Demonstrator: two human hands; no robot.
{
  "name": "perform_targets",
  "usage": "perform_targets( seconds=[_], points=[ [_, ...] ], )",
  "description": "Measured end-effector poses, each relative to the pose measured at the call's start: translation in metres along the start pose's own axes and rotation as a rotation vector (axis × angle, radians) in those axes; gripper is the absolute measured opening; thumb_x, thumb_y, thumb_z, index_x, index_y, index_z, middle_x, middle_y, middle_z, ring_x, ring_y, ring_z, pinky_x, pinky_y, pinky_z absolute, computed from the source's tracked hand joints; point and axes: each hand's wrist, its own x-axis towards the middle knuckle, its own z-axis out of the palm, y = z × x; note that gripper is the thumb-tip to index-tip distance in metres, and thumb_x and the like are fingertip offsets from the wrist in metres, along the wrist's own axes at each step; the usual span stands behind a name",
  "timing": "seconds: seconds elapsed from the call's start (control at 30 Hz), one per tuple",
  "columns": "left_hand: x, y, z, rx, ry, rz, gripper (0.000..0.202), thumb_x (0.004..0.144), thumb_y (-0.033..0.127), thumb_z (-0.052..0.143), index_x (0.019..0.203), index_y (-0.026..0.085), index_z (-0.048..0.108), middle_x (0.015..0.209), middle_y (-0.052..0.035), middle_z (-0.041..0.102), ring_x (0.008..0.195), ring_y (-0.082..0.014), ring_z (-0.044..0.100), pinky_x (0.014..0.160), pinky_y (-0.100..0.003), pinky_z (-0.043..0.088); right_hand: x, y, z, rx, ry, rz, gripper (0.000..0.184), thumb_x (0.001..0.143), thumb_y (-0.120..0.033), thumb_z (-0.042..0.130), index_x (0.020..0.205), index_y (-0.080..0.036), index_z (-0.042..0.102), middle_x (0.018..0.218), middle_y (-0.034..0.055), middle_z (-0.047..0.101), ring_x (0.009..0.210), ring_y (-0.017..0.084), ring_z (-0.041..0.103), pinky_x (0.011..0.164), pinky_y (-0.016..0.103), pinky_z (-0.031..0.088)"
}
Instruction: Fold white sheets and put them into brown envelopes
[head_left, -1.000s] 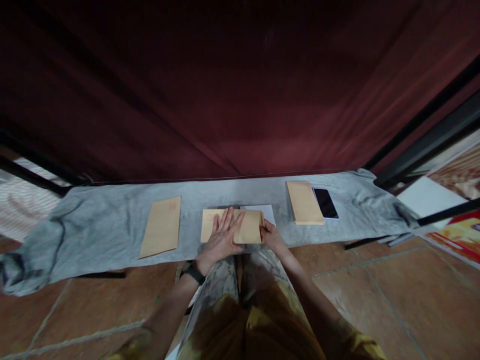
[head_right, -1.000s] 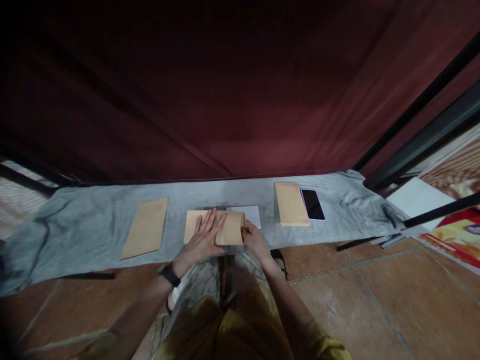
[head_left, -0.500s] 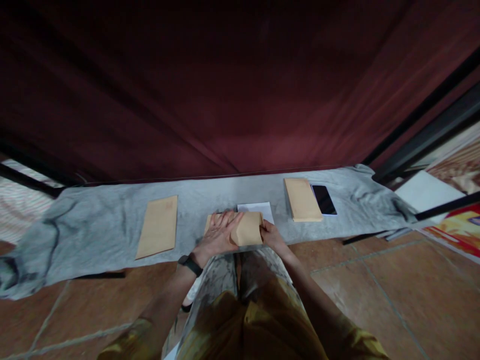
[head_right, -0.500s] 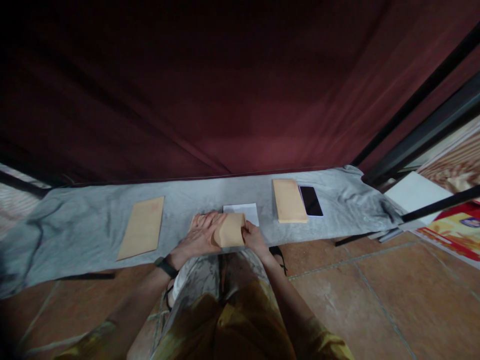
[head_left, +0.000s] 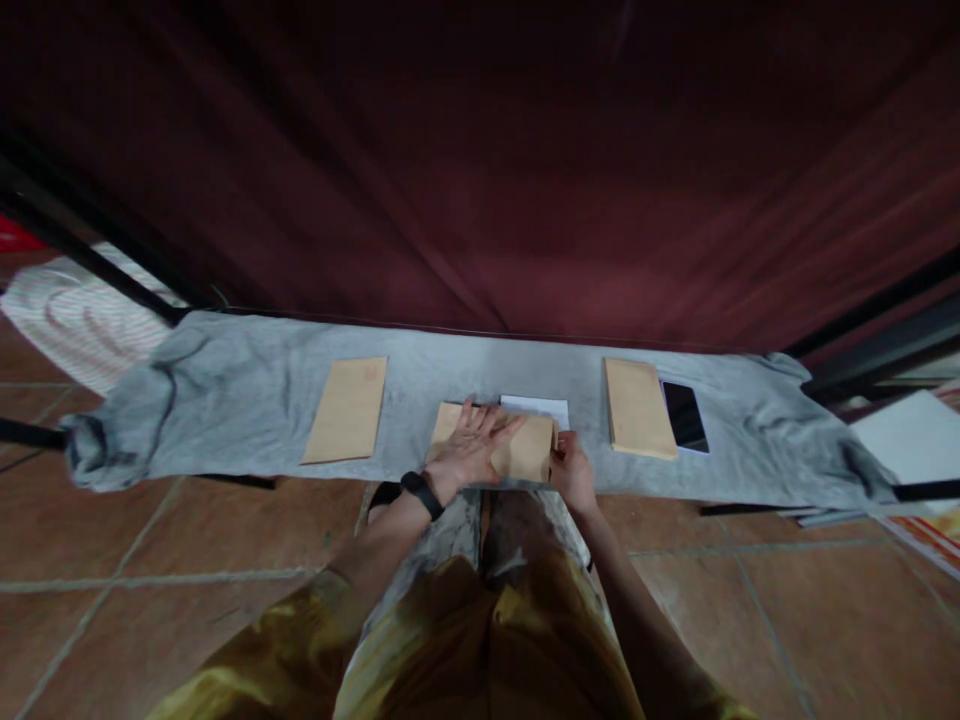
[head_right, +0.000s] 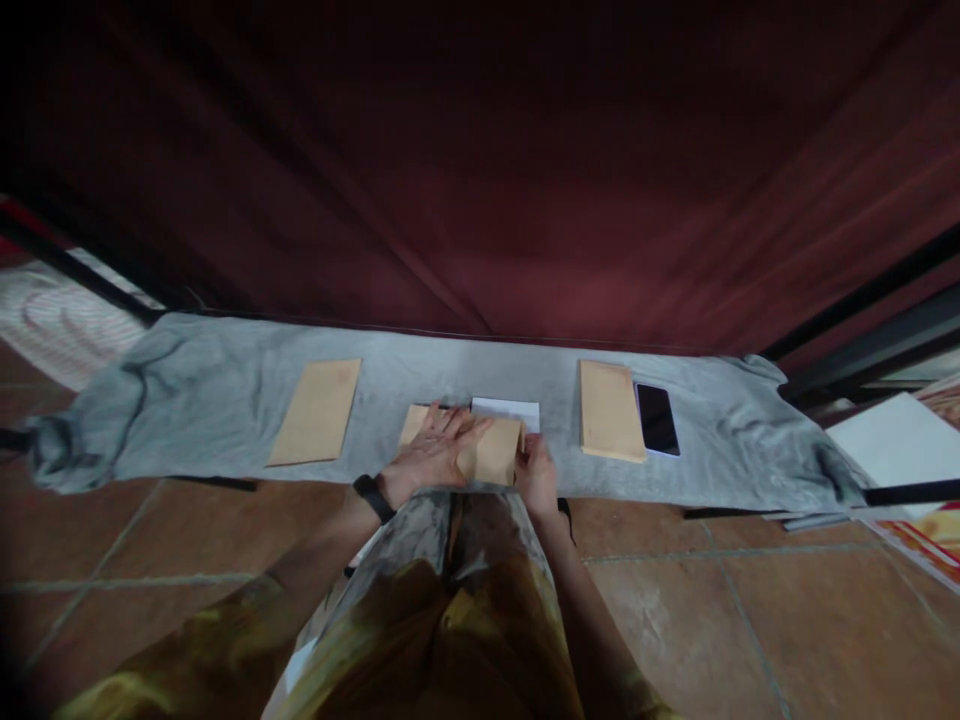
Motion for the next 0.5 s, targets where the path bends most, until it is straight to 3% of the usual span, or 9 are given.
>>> perform_targets(
  seconds=[0.13, 0.33, 0.5],
  points=[
    [-0.002, 0.012, 0.003, 0.000, 0.042, -0.009, 0.116, 0.058, 0.028, 0.090, 0.159, 0.030, 0.033, 0.162, -0.0160, 0.035, 0.150, -0.0466, 0.022, 0.121, -0.067, -0.004, -0.007, -0.001, -0.004, -0.073, 0.027, -0.055, 0.014, 0.084, -0.035, 0.053, 0.090, -0.024, 0.057, 0.080, 0.0029, 0.063, 0.072, 0.021, 0.057, 0.068, 0.032, 0.043],
    [-0.002, 0.028, 0.006, -0.172, 0.108, 0.007, 0.091, 0.074, 0.016, 0.074, 0.156, 0.032, 0.038, 0.161, -0.0122, 0.038, 0.153, -0.0468, 0.016, 0.120, -0.075, 0.003, -0.011, -0.002, -0.010, -0.179, 0.110, 0.123, 0.019, 0.083, -0.041, 0.058, 0.092, -0.024, 0.055, 0.073, -0.0003, 0.063, 0.065, 0.020, 0.058, 0.062, 0.029, 0.039],
    [-0.007, 0.032, 0.006, -0.285, 0.182, -0.010, 0.081, 0.080, 0.007, 0.061, 0.155, 0.029, 0.041, 0.160, -0.0139, 0.039, 0.154, -0.0434, 0.018, 0.121, -0.073, 0.006, -0.011, 0.000, -0.015, 0.047, 0.069, 0.107, 0.027, 0.084, -0.050, 0.060, 0.079, -0.023, 0.056, 0.070, 0.0011, 0.064, 0.068, 0.019, 0.060, 0.067, 0.030, 0.045]
  ],
)
